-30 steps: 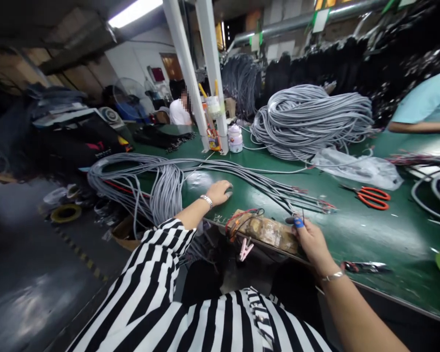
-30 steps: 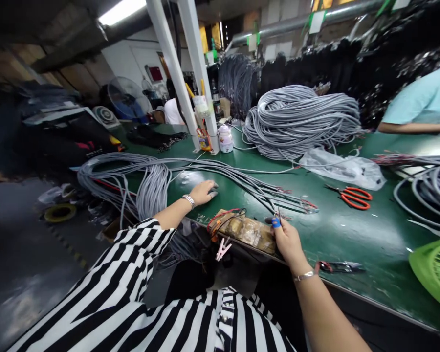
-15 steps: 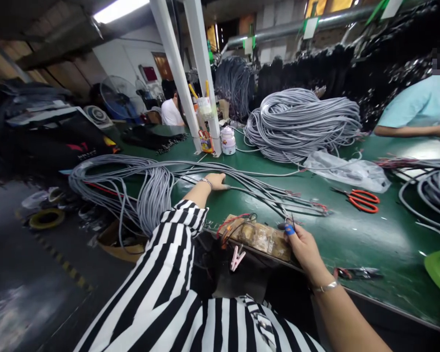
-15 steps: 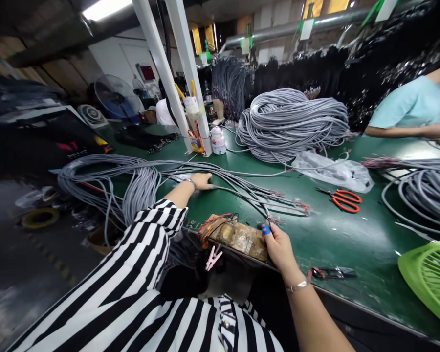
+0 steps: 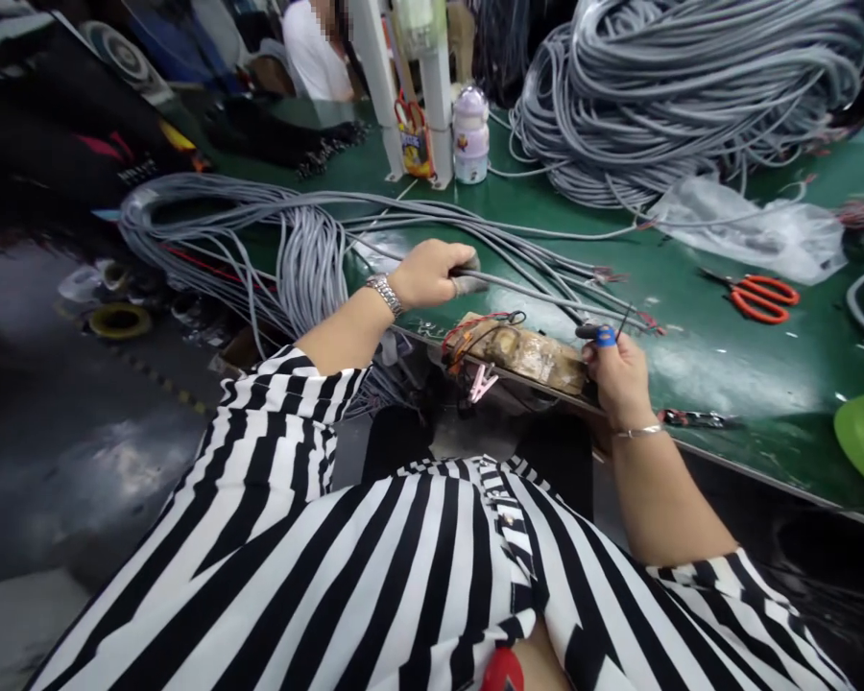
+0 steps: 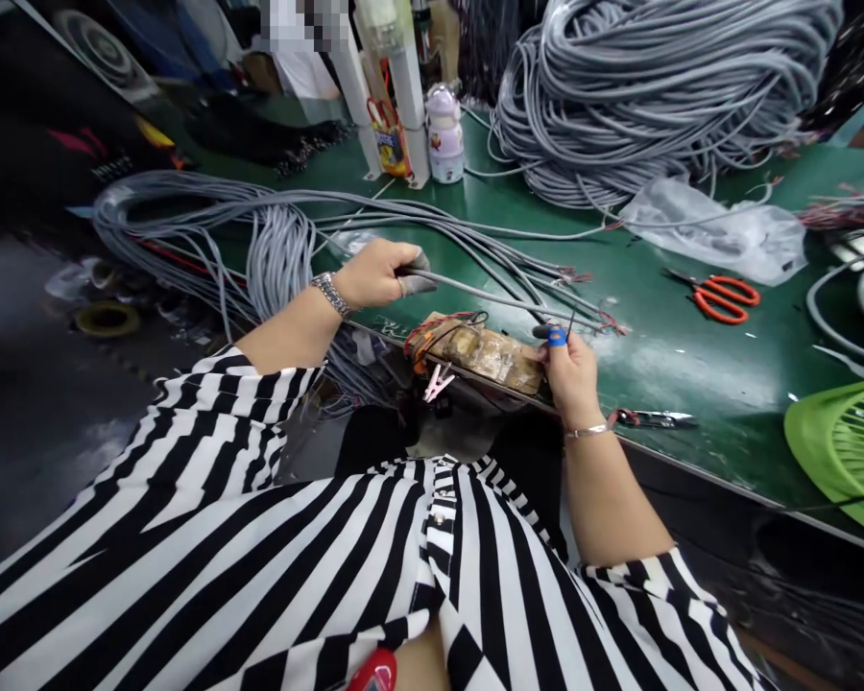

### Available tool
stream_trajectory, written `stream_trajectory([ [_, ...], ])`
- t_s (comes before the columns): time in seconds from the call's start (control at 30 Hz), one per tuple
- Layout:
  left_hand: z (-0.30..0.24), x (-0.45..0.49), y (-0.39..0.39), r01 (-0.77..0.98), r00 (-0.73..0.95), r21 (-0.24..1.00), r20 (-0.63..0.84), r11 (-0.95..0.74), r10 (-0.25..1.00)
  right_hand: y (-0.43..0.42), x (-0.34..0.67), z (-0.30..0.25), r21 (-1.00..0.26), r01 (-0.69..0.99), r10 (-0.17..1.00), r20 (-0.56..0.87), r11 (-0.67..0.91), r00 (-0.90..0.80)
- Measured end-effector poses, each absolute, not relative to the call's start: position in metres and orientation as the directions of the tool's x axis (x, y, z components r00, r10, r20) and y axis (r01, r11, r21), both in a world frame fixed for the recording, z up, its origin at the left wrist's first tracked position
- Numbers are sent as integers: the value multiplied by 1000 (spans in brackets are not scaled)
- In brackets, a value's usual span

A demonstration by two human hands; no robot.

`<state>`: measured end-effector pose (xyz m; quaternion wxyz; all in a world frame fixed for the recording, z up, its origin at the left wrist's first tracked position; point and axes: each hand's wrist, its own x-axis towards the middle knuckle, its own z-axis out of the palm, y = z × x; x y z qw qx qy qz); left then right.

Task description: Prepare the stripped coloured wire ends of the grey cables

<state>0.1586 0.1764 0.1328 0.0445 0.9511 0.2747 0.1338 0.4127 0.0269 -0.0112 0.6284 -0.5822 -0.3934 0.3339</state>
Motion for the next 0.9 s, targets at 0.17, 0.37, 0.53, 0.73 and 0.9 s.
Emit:
stream_trajectory([
  [0.17,150,182,114,321,917,174,191,-931,351,28,412,-12,-991,-30,846,99,134,525],
  [0.37,144,181,82,251,835,376,381,-892,396,29,412,-14,-985,-15,853,141,171,502],
  [0.53,141,158,69,199,520,649,566,-735,640,29,412,-11,-987,-22,863,128,159,488],
  [0.73,146,121,24,282,601,678,426,-679,676,28,409,-10,-991,1,859,115,132,500],
  [0.9,137,121,-28,259,834,495,319,-830,451,27,408,-10,-984,85,856,179,158,485],
])
